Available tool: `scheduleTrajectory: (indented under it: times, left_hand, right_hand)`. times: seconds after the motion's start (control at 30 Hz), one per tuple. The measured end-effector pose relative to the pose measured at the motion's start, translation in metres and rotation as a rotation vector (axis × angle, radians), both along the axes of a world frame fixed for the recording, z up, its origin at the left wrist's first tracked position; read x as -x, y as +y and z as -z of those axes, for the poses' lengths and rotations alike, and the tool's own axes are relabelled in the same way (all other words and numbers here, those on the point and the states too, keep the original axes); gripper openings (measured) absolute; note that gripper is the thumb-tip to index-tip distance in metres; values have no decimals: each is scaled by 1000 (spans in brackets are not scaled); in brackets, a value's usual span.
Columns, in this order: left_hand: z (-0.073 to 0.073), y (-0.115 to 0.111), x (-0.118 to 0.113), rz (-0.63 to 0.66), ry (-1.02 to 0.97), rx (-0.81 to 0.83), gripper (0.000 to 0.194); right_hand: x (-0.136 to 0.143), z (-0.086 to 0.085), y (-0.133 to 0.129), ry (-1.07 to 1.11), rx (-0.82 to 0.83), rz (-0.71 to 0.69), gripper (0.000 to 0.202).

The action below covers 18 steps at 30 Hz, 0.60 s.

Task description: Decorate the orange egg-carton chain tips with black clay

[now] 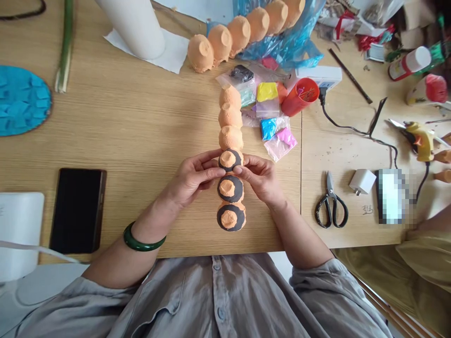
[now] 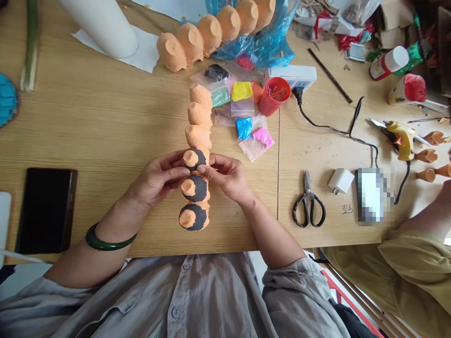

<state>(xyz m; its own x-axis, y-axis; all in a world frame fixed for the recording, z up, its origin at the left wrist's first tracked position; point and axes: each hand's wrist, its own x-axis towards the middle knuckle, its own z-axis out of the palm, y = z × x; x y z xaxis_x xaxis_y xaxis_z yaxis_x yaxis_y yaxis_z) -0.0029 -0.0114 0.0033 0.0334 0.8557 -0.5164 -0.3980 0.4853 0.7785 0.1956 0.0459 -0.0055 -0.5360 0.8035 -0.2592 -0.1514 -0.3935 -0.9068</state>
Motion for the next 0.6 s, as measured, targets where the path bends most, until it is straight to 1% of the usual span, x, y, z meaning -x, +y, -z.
scheduleTrajectory:
  times: [0.07,0.17,0.27,0.37,0.47,0.53,0.6]
  left_hand:
    - [-1,0,-2,-29,3,25,61]
    - [-1,0,-4,-59,27,16,70]
    - [-1,-1,-5,-60,48,4,74]
    - [-3,-1,-3,-69,40,18,75]
    - [-5,0,0,-59,35,69,70]
    - [-7,2,-1,-41,78,102,68]
    - [-8,3,-2,-27,145,112,71]
  right_hand:
    - [1,2,1,29,18,-3,50]
    - [2,4,1,77,57,8,50]
    - [3,3,2,43,43,14,52]
    - [3,1,3,8,51,-28,56]
    - [1,3,4,10,142,-106,67]
    - [0,6,4,5,188,-116,71]
    - [-2,10,3,-21,193,-91,74]
